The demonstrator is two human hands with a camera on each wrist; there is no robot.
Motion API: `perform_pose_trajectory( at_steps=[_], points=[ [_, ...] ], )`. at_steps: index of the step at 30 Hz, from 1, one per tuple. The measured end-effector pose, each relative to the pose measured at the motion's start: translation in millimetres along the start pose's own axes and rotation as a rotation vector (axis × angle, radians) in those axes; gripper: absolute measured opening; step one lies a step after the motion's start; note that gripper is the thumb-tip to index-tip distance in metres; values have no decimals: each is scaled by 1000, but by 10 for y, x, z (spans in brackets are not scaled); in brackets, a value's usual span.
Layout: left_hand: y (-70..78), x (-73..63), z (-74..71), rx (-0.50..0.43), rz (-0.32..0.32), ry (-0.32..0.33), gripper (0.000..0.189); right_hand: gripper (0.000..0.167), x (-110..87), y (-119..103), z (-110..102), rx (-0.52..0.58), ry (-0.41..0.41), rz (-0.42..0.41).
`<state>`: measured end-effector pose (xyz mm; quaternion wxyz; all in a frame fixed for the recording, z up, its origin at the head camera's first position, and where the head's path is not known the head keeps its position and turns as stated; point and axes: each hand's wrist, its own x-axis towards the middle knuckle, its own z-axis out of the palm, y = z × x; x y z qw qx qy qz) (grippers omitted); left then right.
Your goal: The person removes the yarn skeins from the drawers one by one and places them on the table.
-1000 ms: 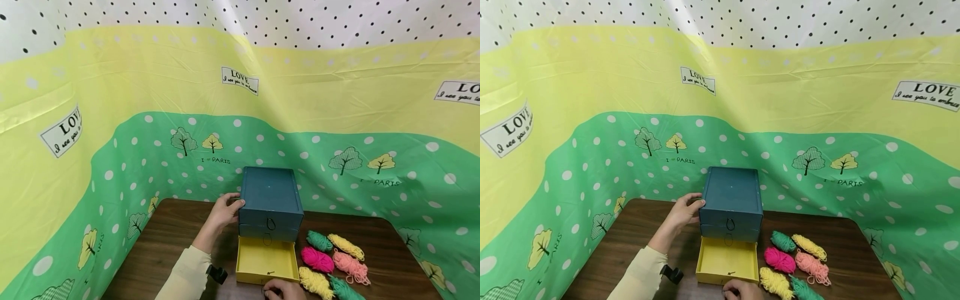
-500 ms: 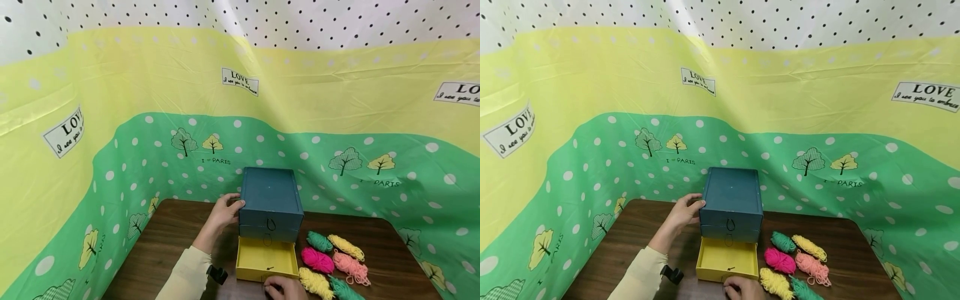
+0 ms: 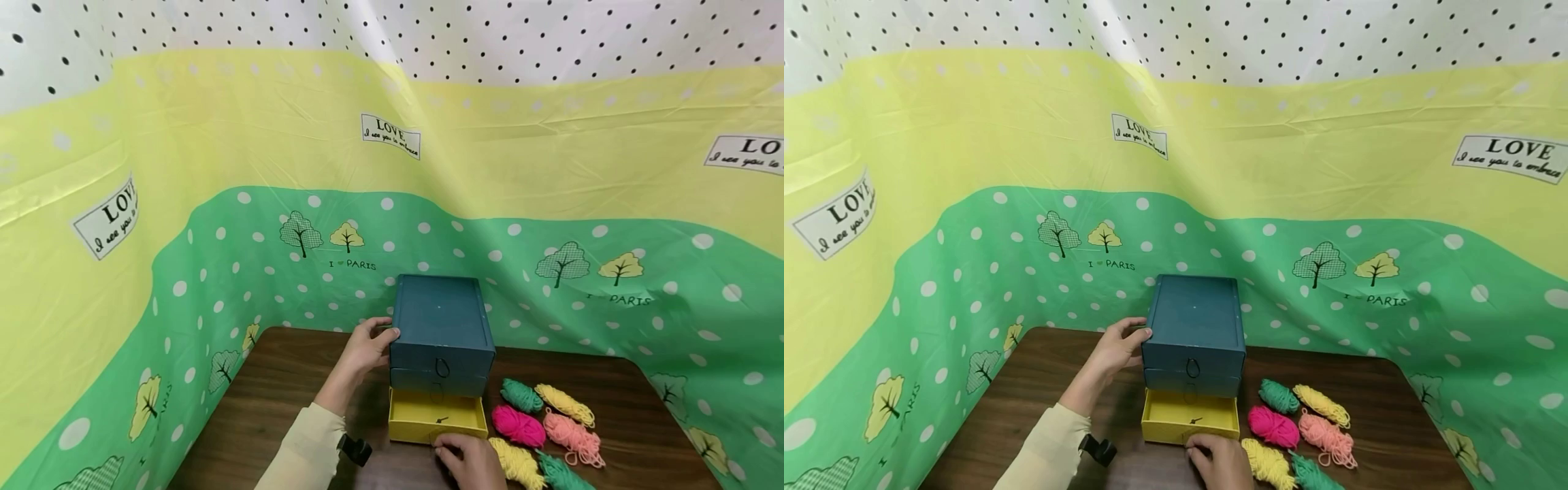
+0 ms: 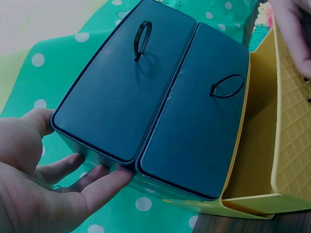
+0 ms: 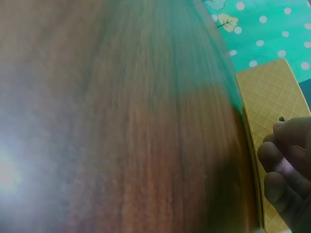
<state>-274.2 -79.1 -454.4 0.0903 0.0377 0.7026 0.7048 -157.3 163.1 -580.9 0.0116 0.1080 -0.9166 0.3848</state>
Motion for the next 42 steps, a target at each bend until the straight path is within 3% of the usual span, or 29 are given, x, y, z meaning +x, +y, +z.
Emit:
perform_pose_trajectory(
  at_steps=[3,14,42],
  points=[
    [3,-2,-1,5,-3,1,56,3,49,14,19,-3,5,23],
    [3,7,-10,1,-21,-1,56,8,222,24,17,-49,38,-37],
    [2,30,-19,4,-22,1,54,13,484,127,78,-167,153,-49]
  ],
)
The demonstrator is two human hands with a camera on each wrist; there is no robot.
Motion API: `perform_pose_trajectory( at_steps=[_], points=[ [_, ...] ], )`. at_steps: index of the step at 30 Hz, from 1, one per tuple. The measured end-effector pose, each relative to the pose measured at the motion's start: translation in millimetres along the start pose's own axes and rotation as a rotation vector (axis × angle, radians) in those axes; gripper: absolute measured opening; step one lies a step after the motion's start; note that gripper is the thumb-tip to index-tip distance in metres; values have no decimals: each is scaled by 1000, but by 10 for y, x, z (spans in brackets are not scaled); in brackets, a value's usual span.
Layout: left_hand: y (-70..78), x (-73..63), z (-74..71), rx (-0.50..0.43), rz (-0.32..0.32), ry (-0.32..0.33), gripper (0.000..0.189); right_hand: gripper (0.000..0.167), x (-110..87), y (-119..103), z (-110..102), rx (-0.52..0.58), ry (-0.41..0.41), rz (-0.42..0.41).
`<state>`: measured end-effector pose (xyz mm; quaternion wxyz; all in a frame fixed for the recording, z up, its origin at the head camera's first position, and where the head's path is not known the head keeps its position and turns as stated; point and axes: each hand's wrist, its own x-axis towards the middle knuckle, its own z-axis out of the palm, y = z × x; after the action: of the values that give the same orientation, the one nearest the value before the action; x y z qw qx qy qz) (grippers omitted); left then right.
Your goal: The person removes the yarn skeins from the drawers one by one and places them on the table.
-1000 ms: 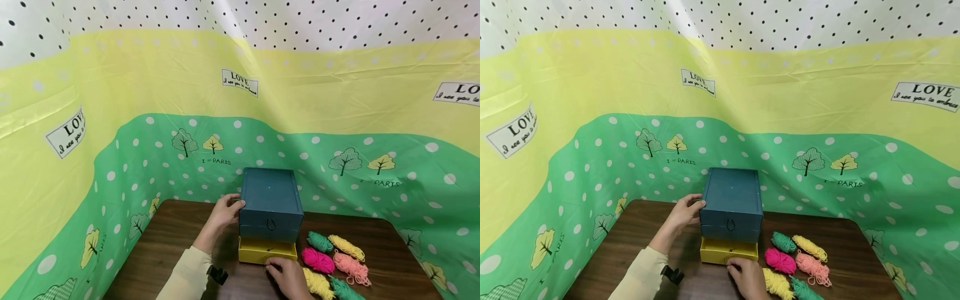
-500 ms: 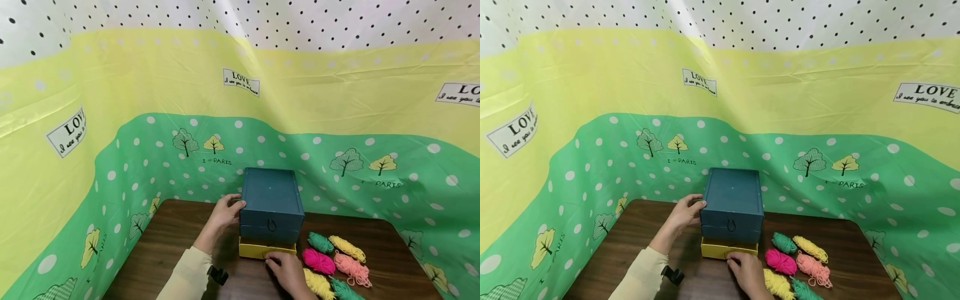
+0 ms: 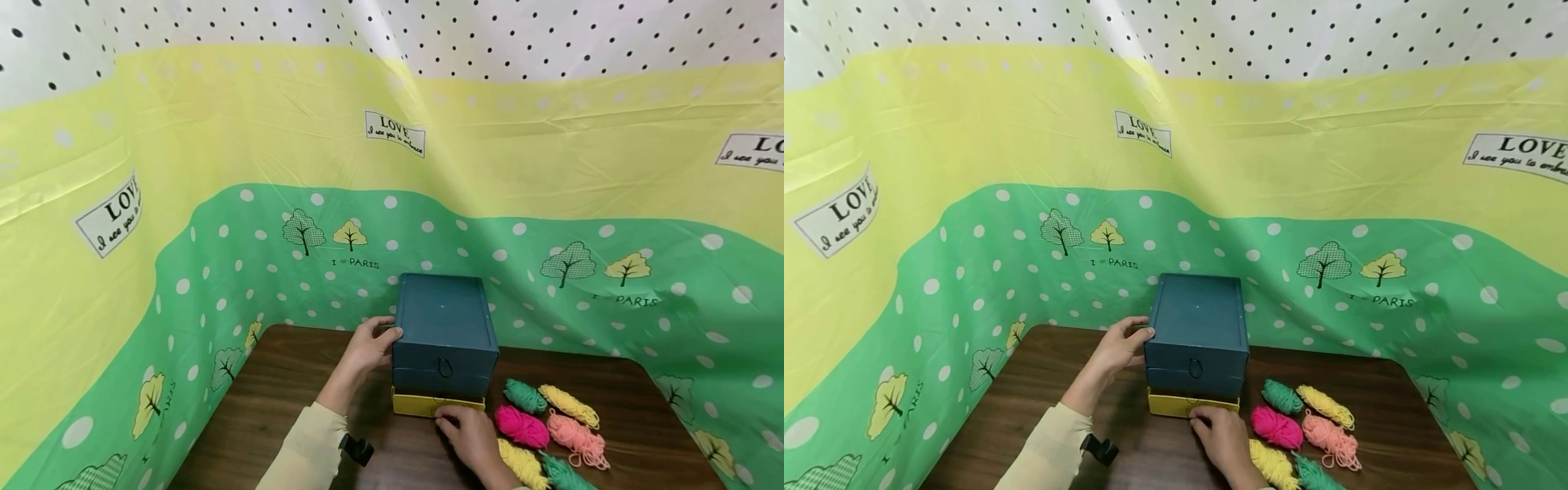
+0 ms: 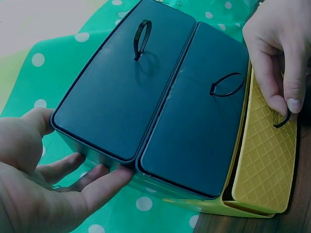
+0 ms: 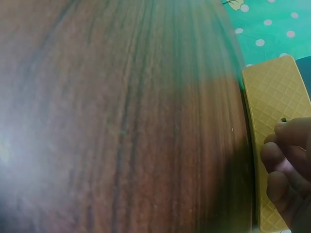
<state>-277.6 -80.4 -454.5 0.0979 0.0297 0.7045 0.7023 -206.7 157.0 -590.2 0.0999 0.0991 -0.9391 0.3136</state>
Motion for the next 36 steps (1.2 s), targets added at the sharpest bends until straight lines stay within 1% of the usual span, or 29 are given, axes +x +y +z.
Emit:
perform_pose_trajectory(
  at_steps=[7,14,17,22,26,30,36],
  points=[
    [-3,-12,-2,11,8,2,54,12,37,14,20,-6,-20,21],
    [5,-26,-3,28,-3,3,54,11,55,4,24,-10,-31,36],
    [1,-25,-4,20,-7,-1,54,12,51,-3,11,-9,-45,36],
    [-15,-18,-7,26,-10,5,54,16,38,-20,-22,12,-95,27],
    [-19,-10,-12,29,-7,9,55,24,27,-40,-47,69,-147,29],
    [-61,-4,-16,25,17,18,56,34,25,-54,-88,139,-210,28],
    [-155,-36,-23,39,61,62,53,43,24,-41,-201,160,-266,6]
  ],
)
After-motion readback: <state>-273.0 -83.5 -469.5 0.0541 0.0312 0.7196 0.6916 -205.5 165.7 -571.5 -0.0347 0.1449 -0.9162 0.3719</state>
